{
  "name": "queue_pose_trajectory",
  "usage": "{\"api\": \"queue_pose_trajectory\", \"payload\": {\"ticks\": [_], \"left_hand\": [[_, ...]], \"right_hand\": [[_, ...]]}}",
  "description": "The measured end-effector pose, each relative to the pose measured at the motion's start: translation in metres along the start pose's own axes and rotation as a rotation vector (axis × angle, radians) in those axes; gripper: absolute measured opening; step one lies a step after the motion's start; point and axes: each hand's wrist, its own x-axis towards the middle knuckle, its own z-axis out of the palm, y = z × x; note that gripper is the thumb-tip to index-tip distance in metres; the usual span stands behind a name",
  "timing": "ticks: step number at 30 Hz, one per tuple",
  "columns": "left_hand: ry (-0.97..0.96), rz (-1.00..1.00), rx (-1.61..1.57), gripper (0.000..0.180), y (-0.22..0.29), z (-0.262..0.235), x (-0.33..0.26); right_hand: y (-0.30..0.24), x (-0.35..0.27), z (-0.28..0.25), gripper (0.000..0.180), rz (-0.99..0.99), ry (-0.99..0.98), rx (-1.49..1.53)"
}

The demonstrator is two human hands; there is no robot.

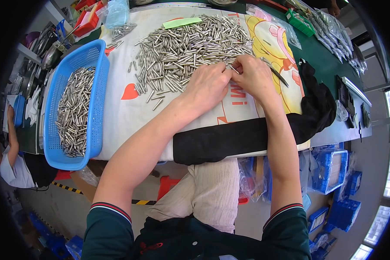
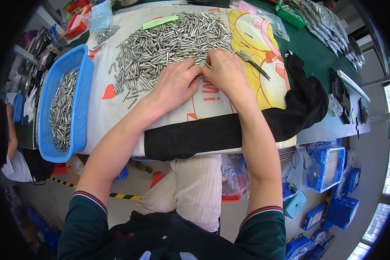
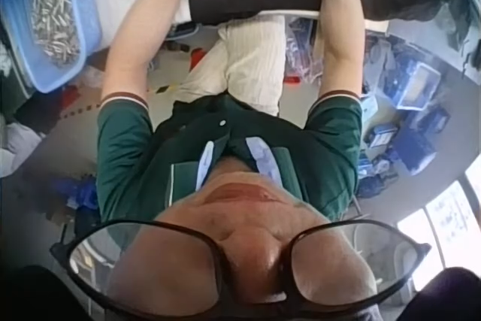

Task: Sorting and inspecting small cylindrical metal pins at a manufacturing workstation.

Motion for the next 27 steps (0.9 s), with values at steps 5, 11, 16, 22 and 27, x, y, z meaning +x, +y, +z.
{"api": "queue_pose_trajectory", "payload": {"ticks": [5, 11, 16, 22, 27], "left_hand": [[-0.023, -0.014, 0.013, 0.008, 0.0007, -0.0013, -0.0004], [-0.017, -0.011, 0.006, 0.009, -0.0006, -0.0009, -0.0012], [-0.024, -0.015, 0.005, 0.009, 0.0001, -0.0002, -0.0007], [-0.020, -0.015, 0.002, 0.009, -0.0005, -0.0003, -0.0010], [-0.012, -0.008, -0.005, 0.008, -0.0009, -0.0001, -0.0008]], "right_hand": [[-0.0019, 0.0006, -0.0037, 0.016, 0.019, -0.046, 0.018], [-0.0021, 0.0005, 0.0001, 0.014, 0.023, -0.042, 0.030], [-0.0005, 0.0003, -0.0005, 0.013, 0.005, -0.041, 0.021], [-0.0005, 0.0011, 0.0012, 0.013, 0.000, -0.038, 0.027], [-0.0008, 0.0008, 0.0011, 0.012, -0.007, -0.022, 0.057]]}}
